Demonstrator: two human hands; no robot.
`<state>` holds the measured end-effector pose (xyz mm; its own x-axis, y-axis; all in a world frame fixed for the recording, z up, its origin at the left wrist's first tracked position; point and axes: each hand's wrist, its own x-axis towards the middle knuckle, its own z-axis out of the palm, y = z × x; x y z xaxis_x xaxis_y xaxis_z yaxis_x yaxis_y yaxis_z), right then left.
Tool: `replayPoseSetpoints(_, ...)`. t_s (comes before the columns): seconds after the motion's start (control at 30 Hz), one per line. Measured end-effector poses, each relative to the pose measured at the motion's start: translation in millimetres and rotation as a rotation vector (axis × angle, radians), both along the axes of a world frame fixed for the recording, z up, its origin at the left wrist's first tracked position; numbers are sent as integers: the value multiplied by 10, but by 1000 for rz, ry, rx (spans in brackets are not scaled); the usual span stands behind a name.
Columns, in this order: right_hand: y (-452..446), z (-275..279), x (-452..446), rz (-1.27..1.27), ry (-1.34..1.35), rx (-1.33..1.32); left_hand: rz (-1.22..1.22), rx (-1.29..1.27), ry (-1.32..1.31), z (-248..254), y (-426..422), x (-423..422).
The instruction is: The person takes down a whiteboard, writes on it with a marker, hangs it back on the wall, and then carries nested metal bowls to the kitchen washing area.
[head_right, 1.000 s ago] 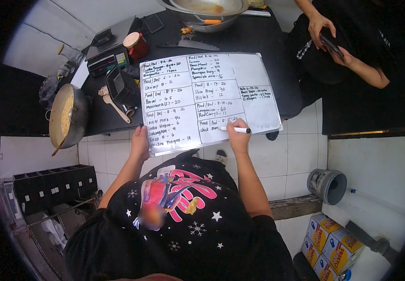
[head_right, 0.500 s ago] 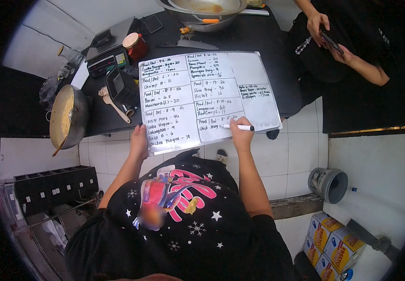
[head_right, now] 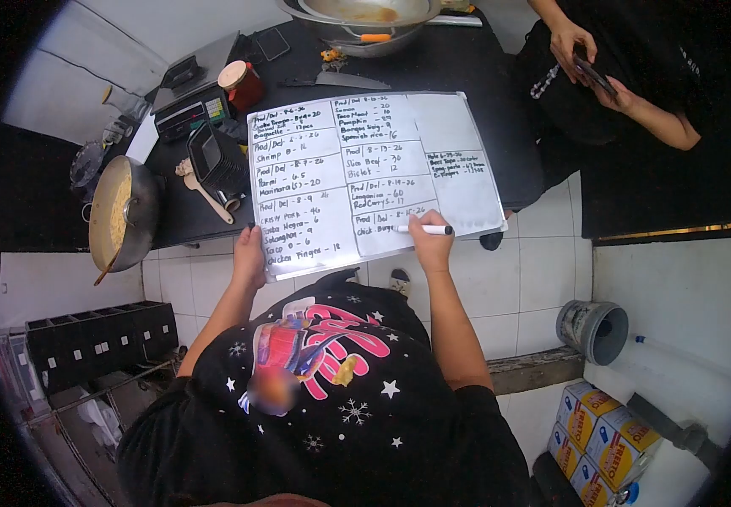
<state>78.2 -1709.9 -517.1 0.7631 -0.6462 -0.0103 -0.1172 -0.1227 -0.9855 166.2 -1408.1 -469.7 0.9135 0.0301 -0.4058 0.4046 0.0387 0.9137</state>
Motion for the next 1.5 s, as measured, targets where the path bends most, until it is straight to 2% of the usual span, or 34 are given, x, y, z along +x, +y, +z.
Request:
replayPoseSetpoints(0.33,-47,-112,24,-24,-30,5,-26,7,-1,-74,24,17)
replayPoseSetpoints(0.43,-93,-49,-4,-68,-41,169,-9,2,4,-44,5,13)
replayPoseSetpoints(0.53,-134,-95,-31,-56,-47,130,-14,-15,-19,-103,36,31)
replayPoseSetpoints(0.63,-129,-181,-22,-16,-51,-70,-29,-5,-7,-87,41,25)
replayPoseSetpoints(0.83,-178,-52,-46,-115,-27,121,-9,12,-19,-70,22,24)
replayPoseSetpoints(1.03,-175,-103,-41,-105,14,23,-13,-9,-26,-124,41,30)
replayPoseSetpoints(1.5,-223,-174,-47,-101,4,64,-4,-25,-8,-117,29,18)
